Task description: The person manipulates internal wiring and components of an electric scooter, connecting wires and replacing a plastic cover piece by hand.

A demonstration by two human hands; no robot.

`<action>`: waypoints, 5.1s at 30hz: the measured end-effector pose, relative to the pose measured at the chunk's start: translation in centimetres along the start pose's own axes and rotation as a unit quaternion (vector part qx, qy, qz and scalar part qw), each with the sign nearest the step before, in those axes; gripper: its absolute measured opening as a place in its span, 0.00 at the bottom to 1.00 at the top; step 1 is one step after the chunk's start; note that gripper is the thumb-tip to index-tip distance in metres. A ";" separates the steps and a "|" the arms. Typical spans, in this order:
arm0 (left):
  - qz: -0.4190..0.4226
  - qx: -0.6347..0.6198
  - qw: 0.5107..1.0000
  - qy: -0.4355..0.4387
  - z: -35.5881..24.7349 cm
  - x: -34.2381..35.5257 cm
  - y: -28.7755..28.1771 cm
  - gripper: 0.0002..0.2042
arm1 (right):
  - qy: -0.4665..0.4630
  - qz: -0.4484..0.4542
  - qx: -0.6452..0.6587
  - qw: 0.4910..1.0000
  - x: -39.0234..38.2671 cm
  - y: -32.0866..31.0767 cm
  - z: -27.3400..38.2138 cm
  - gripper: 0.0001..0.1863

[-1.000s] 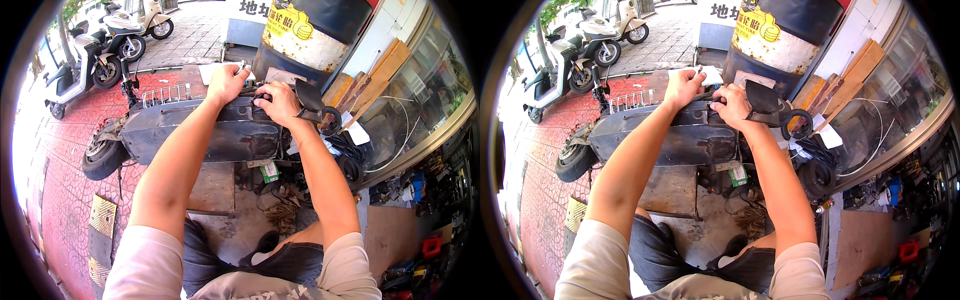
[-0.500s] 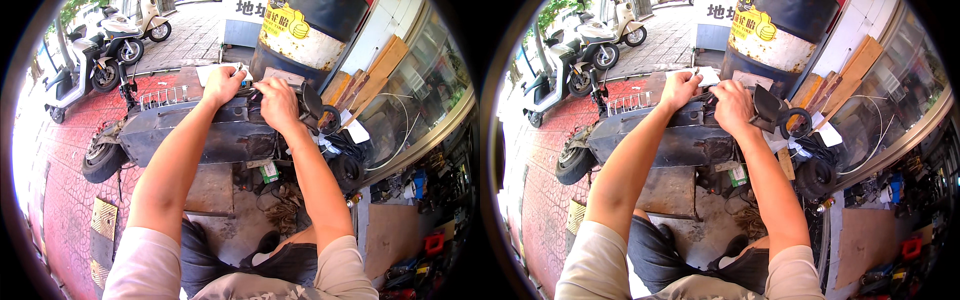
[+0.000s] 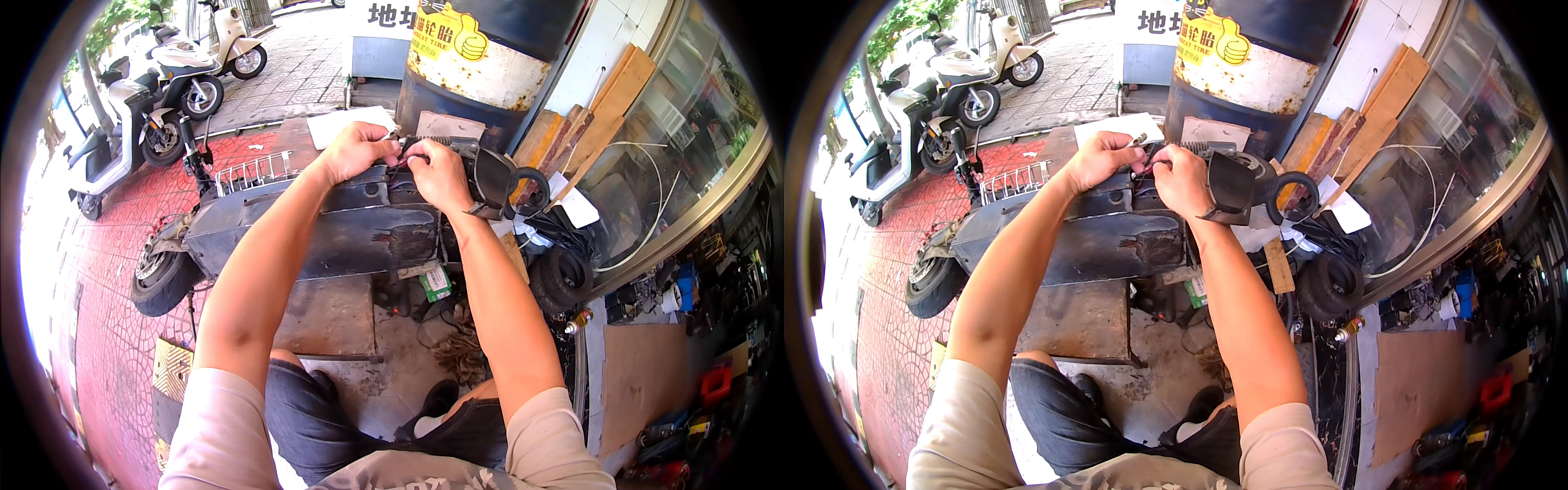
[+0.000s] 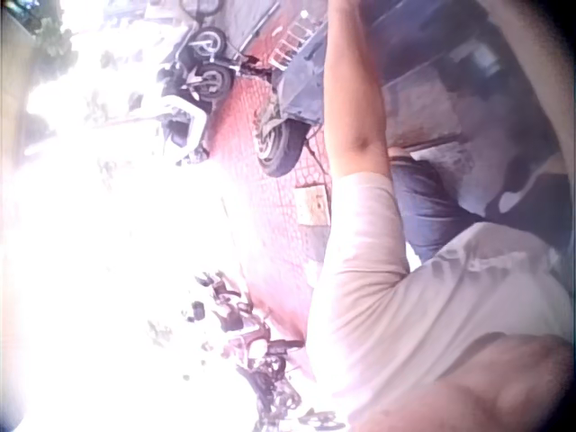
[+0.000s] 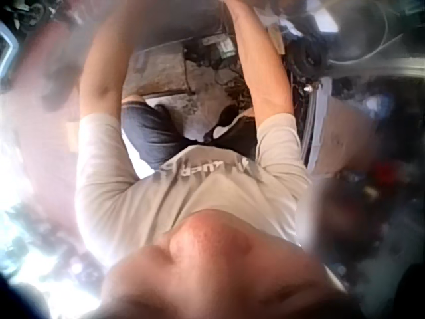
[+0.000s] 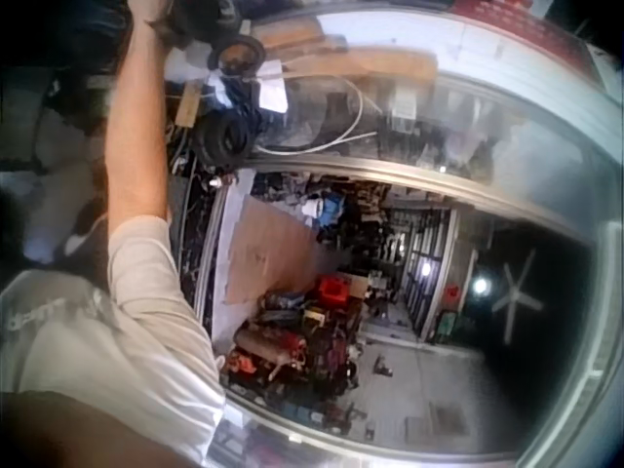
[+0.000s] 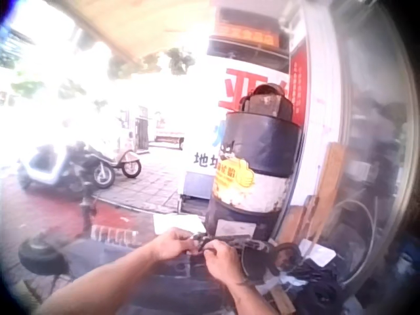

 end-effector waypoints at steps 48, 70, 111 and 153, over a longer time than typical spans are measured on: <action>0.050 0.138 0.987 -0.062 1.2 -0.3 3.5 0.14 | 0.241 -0.050 -0.290 0.925 2.7 1.3 -0.6 0.24; 0.024 -0.009 0.982 -0.187 -7.3 -4.7 2.7 0.10 | 0.302 -0.112 0.221 0.920 0.9 -0.5 1.8 0.28; -0.071 -0.383 0.912 -0.129 -4.5 -12.9 5.2 0.17 | 0.414 -0.216 0.392 0.793 2.2 0.9 -3.2 0.29; -0.356 -0.425 0.824 -0.119 -0.8 -18.8 6.2 0.14 | 0.395 -0.173 0.347 0.833 2.4 1.4 -2.1 0.25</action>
Point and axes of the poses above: each hand's wrist, its own x-axis towards the middle knuckle, its own y-axis out of the palm, z = x × y, the point moved 4 cm from there along x, towards the middle knuckle, and after that the axes turned 12 degrees about -z, right-handed, at the moved point
